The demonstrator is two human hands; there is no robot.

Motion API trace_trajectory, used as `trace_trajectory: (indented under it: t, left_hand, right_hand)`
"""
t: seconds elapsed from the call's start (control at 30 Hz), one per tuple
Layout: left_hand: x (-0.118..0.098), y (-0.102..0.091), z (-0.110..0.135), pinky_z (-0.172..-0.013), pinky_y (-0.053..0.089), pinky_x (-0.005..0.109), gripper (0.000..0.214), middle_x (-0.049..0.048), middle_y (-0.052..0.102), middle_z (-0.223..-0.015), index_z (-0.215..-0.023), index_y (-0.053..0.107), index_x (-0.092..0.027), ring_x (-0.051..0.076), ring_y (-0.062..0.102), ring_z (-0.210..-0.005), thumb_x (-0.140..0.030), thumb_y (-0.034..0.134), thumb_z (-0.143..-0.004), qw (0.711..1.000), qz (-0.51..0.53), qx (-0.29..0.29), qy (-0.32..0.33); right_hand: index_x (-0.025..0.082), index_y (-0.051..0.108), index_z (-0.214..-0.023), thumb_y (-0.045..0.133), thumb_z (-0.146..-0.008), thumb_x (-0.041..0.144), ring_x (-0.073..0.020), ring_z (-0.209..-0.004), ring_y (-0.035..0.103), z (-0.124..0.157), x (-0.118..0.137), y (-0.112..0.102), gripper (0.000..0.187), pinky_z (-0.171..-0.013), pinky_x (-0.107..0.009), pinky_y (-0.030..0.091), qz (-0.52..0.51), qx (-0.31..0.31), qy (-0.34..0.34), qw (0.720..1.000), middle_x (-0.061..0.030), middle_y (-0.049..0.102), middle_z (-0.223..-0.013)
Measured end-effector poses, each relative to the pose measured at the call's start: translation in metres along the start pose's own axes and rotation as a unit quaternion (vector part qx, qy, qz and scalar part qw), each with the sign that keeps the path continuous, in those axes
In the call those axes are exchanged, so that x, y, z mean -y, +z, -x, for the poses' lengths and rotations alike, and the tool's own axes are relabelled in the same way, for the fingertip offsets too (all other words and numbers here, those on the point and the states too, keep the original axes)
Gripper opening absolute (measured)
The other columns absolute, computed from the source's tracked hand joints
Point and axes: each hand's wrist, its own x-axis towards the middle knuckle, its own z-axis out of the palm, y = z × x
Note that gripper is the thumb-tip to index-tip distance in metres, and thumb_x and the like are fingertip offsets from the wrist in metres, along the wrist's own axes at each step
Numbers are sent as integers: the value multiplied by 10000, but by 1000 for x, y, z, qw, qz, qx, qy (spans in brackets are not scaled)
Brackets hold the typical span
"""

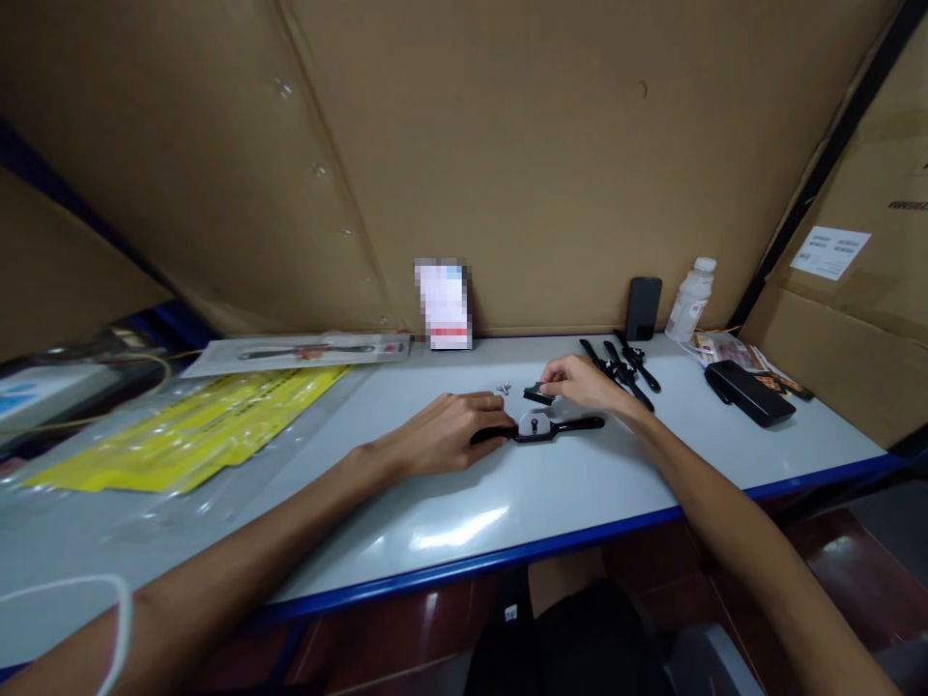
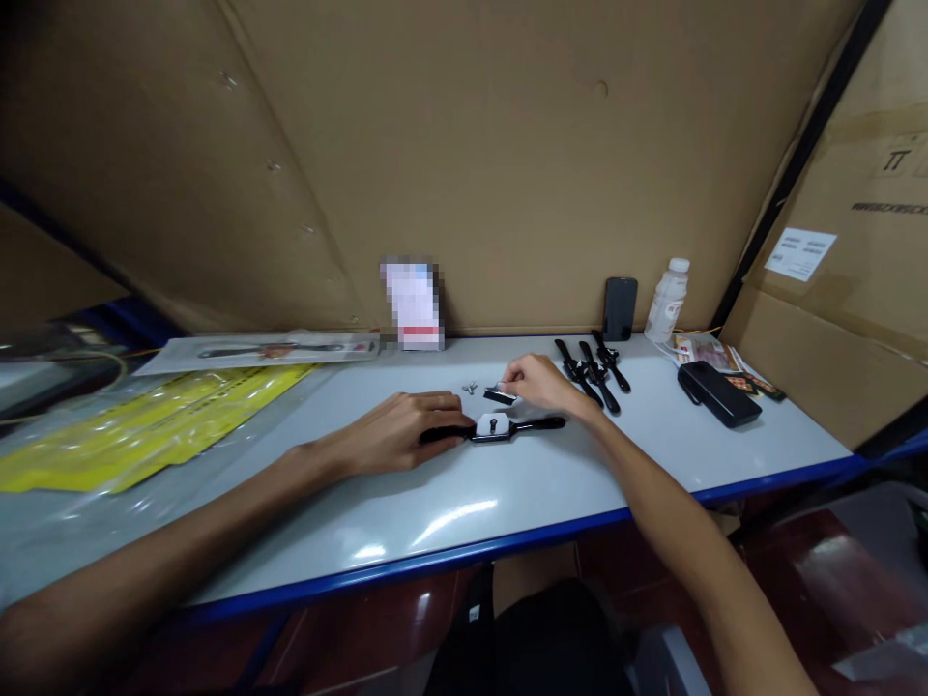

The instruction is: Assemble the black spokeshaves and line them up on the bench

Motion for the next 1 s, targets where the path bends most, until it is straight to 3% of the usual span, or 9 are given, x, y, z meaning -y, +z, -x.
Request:
trace_trajectory:
  t: [0.2, 0.47, 0.53, 0.63, 0.7, 0.9, 1.0]
  left_hand:
    - [-1, -2, 0, -717, 514, 339, 273, 80, 709, -1035, -1154, 750, -218, 236, 685, -883, -254, 530, -997, 1000, -17, 8, -1]
    - [-3, -4, 0, -726, 505, 322, 247, 70, 717, -1031, -1125, 751, -240, 240, 701, -905, -293, 545, -1000, 1000, -11, 1, -1]
    - [1, -6, 0, -720, 497, 310, 249, 59, 721, -998, -1061, 749, -234, 229, 696, -866, -373, 547, -1017, 999, 9, -27, -26]
    - [17, -7, 2, -699, 477, 298, 305, 43, 709, -897, -973, 707, -207, 193, 648, -737, -432, 510, -1038, 983, 34, -112, -138]
    - [32, -4, 3, -659, 455, 293, 253, 33, 694, -860, -1045, 687, -204, 179, 608, -672, -393, 521, -1017, 968, 31, -141, -204]
    - [55, 14, -1, -705, 483, 298, 365, 45, 673, -939, -1280, 699, -228, 207, 665, -787, -356, 563, -966, 974, 40, -99, -198]
    - [55, 20, -8, -712, 474, 295, 343, 39, 653, -919, -1255, 729, -247, 205, 656, -773, -332, 561, -969, 977, 44, -86, -189]
  right_hand:
    - [158, 728, -693, 746, -732, 108, -123, -651, 558, 8, 11, -6, 66, -640, -251, 384, -66, 101, -61, 991, 31, 650, -638]
    - [155, 729, -681, 713, -745, 144, -128, -616, 572, 12, 15, 2, 67, -607, -244, 388, -88, 122, -48, 987, 19, 668, -609]
    - [149, 740, -724, 705, -790, 209, -128, -609, 570, 9, 11, 0, 95, -595, -240, 380, -98, 97, -46, 989, 13, 673, -613]
    - [142, 738, -756, 689, -829, 237, -122, -595, 561, 3, 5, -2, 129, -599, -233, 382, -92, 6, -30, 995, 14, 657, -605]
    - [143, 734, -758, 674, -846, 211, -123, -597, 573, 0, 2, -3, 127, -621, -230, 398, -77, -44, -16, 996, 15, 647, -599]
    - [160, 789, -872, 683, -892, 205, -150, -690, 623, 0, 3, 0, 118, -656, -242, 399, 45, -103, 22, 993, -20, 720, -717]
    - [181, 815, -931, 682, -906, 205, -163, -747, 648, 1, 5, 3, 137, -682, -249, 404, 99, -97, 26, 990, -41, 768, -825]
